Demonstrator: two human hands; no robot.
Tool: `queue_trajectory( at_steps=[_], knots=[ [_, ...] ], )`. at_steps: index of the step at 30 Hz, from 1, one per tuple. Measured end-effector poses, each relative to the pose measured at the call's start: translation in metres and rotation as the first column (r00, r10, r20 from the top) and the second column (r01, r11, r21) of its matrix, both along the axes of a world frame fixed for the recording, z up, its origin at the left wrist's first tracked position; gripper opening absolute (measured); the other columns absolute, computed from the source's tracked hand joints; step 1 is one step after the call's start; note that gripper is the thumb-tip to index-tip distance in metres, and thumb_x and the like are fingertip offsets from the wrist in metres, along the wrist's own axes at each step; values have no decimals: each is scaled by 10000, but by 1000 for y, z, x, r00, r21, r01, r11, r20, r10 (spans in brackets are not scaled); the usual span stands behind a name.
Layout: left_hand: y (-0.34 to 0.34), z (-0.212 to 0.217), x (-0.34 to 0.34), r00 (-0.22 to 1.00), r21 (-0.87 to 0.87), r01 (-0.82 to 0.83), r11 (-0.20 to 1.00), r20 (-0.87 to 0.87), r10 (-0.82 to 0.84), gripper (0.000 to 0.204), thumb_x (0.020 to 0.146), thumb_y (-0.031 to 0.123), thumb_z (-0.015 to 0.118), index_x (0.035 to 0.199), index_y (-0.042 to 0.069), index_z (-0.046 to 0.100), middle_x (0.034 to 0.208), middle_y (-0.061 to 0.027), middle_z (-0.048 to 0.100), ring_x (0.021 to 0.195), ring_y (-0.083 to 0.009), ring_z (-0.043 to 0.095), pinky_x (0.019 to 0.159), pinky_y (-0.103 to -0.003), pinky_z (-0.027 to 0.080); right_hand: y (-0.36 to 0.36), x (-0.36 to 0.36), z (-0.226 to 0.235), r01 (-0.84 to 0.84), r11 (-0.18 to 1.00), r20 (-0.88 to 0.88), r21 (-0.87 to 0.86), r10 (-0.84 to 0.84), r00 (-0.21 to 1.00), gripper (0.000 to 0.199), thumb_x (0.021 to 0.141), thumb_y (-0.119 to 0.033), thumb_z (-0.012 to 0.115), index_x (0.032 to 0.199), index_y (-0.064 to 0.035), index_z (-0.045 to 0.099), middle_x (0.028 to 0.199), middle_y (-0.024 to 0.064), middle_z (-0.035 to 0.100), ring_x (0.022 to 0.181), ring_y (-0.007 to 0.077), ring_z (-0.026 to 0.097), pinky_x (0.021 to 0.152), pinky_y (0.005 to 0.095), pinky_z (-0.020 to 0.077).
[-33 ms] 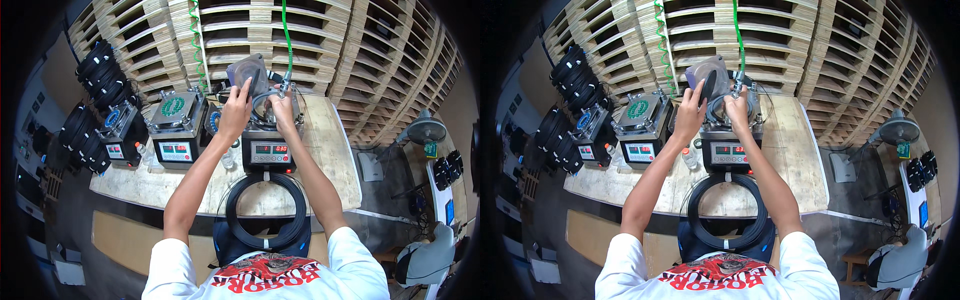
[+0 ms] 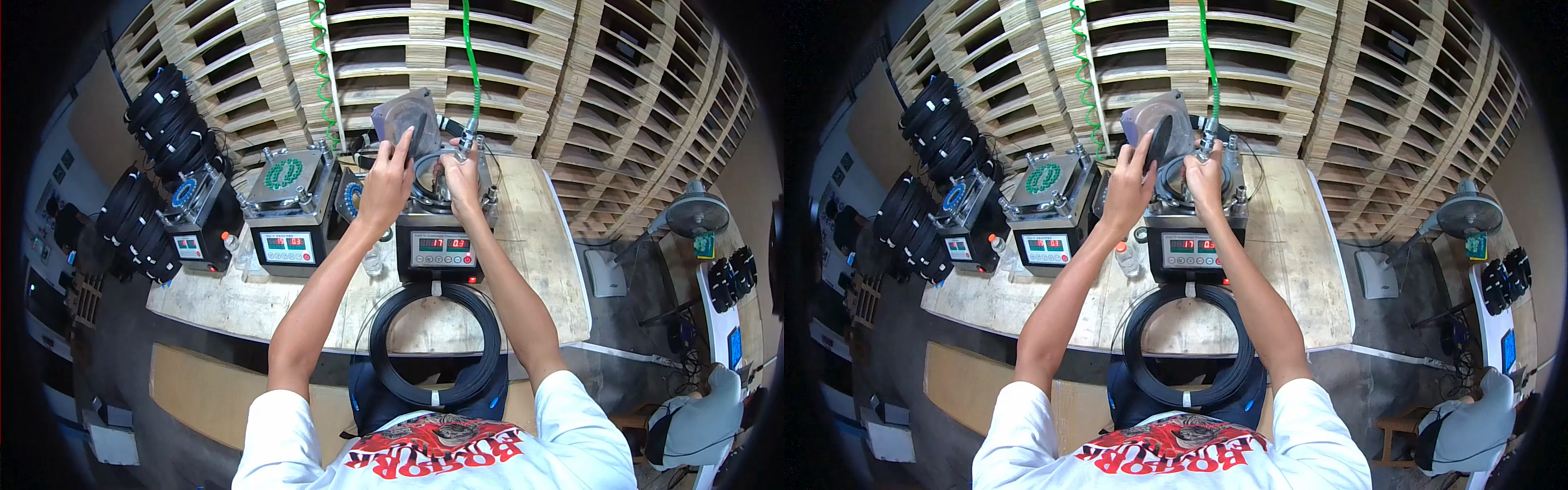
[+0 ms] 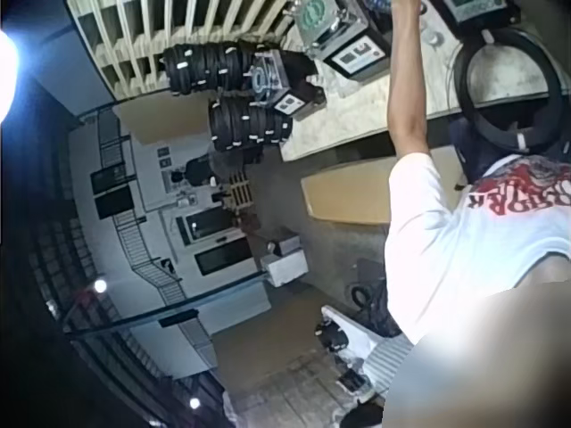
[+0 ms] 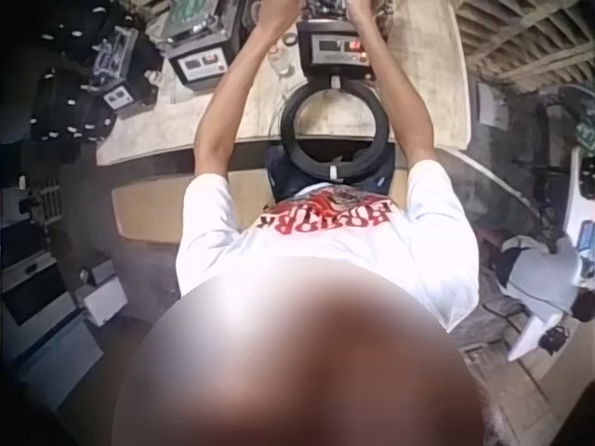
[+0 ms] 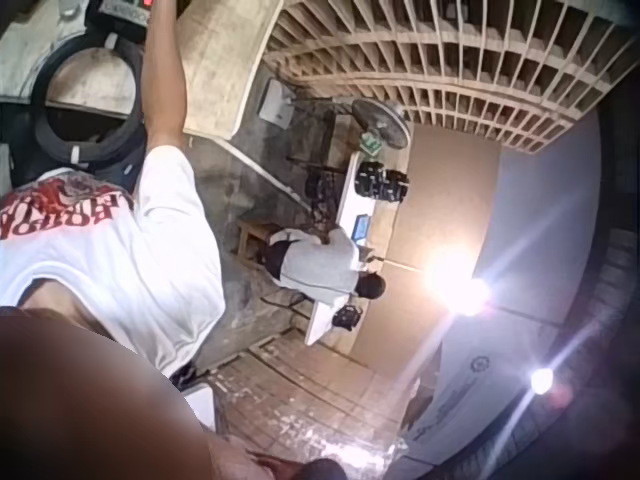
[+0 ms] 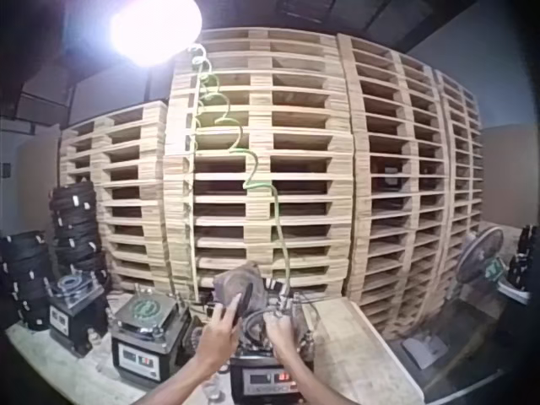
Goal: The person is preparing a coil of black wire or cable for processing in a machine.
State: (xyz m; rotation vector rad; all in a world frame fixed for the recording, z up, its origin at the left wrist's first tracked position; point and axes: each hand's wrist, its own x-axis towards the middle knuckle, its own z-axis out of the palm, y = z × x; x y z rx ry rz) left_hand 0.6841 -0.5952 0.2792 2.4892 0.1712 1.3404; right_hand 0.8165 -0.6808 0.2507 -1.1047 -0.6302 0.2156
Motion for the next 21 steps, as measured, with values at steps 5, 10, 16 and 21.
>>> queue_trajectory(
  at_steps=[5, 10, 16, 21],
  knots=[
    [0, 0, -1, 1000, -16, 10, 1000, -20, -10, 562, 921, 29, 610, 1458, 93, 456, 1014, -177, 535, 834, -383, 634, 708, -469, 519, 12, 16, -17, 197, 979, 49, 50, -199, 979, 239, 954, -54, 596, 1141, -63, 447, 873, 44, 566, 734, 132, 578, 663, 288, 483],
    [4, -3, 4, 993, 22, 54, 998, -110, -51, 524, 873, 2, 621, 1376, 143, 567, 974, -151, 548, 844, -346, 638, 706, -454, 535, -3, 48, -16, 324, 946, 192, -3, -317, 929, 238, 953, -82, 636, 1117, -21, 474, 951, 68, 577, 846, 153, 575, 787, 318, 481],
    [0, -5, 29, 928, 244, 126, 962, -372, -27, 404, 856, 46, 638, 1219, 209, 712, 994, -101, 573, 946, -271, 615, 724, -410, 545, -33, 82, 17, 101, 995, 179, -8, -98, 979, 331, 959, -130, 664, 1212, -57, 463, 885, 63, 618, 791, 148, 649, 724, 295, 540],
    [17, -23, 47, 847, 214, 294, 932, -510, -150, 361, 907, 259, 668, 1267, 267, 693, 1163, -100, 600, 1129, -302, 571, 940, -444, 488, -56, 97, 37, -30, 995, 176, -100, 48, 983, 325, 972, -156, 654, 1207, -74, 445, 874, 79, 637, 751, 148, 663, 676, 279, 546]
  ],
)
